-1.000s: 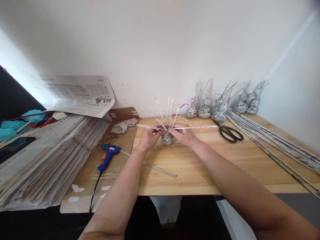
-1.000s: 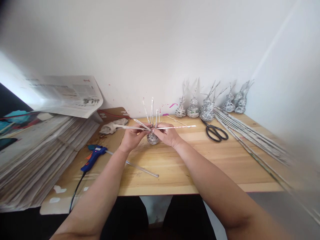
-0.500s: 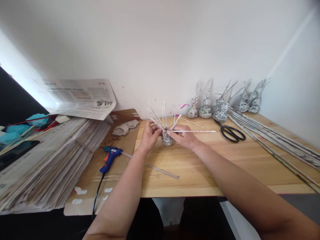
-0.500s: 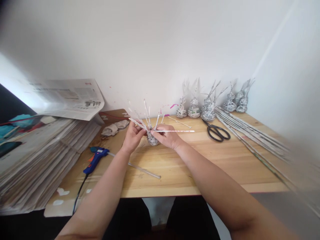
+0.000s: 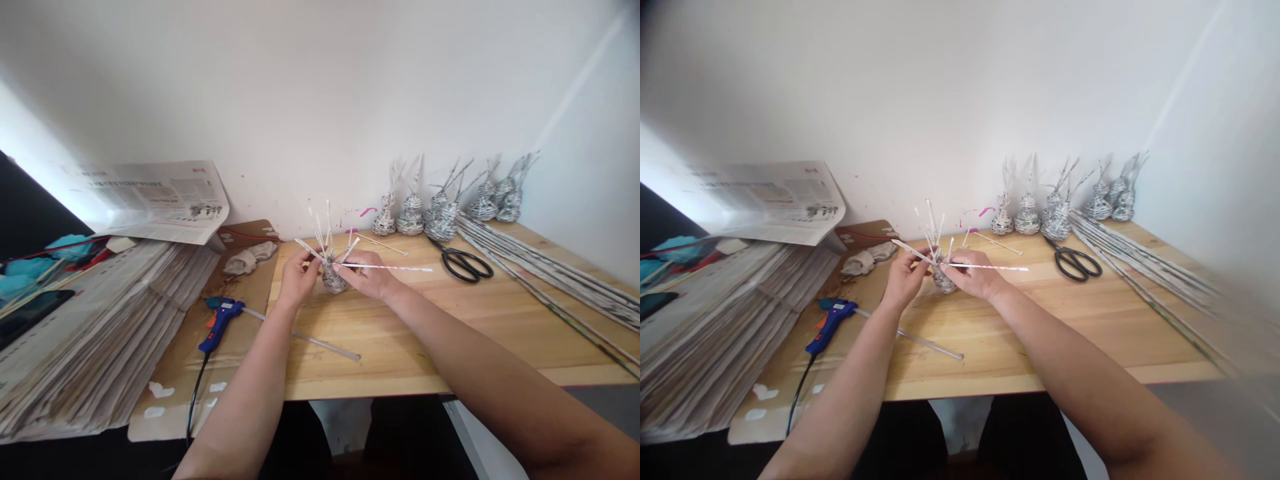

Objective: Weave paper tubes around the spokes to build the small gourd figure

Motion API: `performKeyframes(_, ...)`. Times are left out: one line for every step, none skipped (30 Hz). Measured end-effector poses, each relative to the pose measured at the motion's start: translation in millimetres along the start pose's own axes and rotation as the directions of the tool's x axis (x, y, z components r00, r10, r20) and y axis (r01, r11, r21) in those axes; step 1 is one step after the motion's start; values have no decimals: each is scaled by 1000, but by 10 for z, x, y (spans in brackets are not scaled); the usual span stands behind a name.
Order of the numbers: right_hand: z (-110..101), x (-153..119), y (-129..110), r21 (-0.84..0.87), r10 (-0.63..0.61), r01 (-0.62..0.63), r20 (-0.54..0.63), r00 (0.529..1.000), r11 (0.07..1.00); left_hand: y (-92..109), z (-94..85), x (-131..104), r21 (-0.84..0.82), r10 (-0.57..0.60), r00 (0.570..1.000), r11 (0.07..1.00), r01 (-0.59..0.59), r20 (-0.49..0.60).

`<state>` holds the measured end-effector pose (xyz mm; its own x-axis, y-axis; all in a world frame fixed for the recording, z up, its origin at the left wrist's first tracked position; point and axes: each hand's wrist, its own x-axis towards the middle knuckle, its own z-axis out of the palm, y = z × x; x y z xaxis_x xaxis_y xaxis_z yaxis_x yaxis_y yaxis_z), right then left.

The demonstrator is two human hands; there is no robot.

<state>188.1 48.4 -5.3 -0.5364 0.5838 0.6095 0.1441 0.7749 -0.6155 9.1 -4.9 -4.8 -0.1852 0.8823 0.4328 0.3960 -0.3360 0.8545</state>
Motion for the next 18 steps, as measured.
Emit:
performKeyframes(-2, 2, 1, 3, -2, 2, 1, 1000, 1000, 11, -13, -3, 6, 19, 1000, 1000, -19, 5)
performKeyframes(-6, 4, 1, 6, -2, 2, 4, 1000, 1000, 30, -30, -8, 24, 56, 998, 998, -56, 14)
performKeyframes(-11, 7, 1, 7, 1, -1, 6, 1000, 1000, 53, -48, -16, 50, 101, 994, 993, -103, 36)
performKeyframes(-17, 11, 0, 6, 5, -5, 10, 1000, 1000, 80, -64, -24, 82, 151, 986, 984, -156, 64)
performKeyframes(-23, 14, -2, 3, 10, -10, 15, 1000, 1000, 107, -77, -33, 116, 196, 975, 971, -207, 104)
performKeyframes(-29, 17, -4, 1, 13, -13, 20, 1000, 1000, 132, -85, -40, 155, 233, 962, 955, -254, 143)
performKeyframes(-34, 18, -4, 0, 17, -17, 23, 1000, 1000, 152, -87, -46, 198, 261, 948, 935, -295, 180)
performKeyframes(-37, 19, -4, 1, 20, -20, 27, 999, 1000, 166, -84, -49, 239, 280, 937, 914, -327, 210)
performKeyframes(-38, 19, -2, 3, 24, -25, 29, 999, 1000, 173, -77, -50, 278, 295, 929, 894, -351, 226)
performKeyframes(-36, 17, 3, 8, 30, -30, 30, 999, 1000, 172, -68, -48, 311, 306, 925, 877, -367, 228)
performKeyframes(-32, 14, 10, 17, 33, -34, 29, 999, 999, 164, -58, -44, 335, 314, 923, 865, -375, 223)
performKeyframes(-26, 11, 19, 28, 35, -36, 30, 999, 999, 152, -48, -39, 351, 322, 923, 856, -379, 210)
performKeyframes(-20, 7, 30, 37, 33, -34, 33, 999, 999, 136, -41, -33, 364, 333, 923, 849, -382, 193)
performKeyframes(-13, 5, 42, 42, 28, -30, 38, 999, 999, 118, -36, -27, 375, 343, 923, 844, -384, 175)
performKeyframes(-7, 4, 54, 40, 25, -26, 44, 999, 999, 102, -33, -22, 384, 350, 922, 838, -386, 164)
performKeyframes(-2, 5, 66, 29, 24, -26, 55, 998, 999, 88, -32, -17, 393, 355, 921, 833, -388, 157)
performKeyframes(1, 8, 76, 12, 30, -31, 65, 997, 999, 79, -31, -14, 403, 358, 921, 829, -389, 152)
performKeyframes(3, 12, 85, -8, 42, -42, 73, 996, 999, 74, -31, -11, 412, 359, 922, 825, -387, 148)
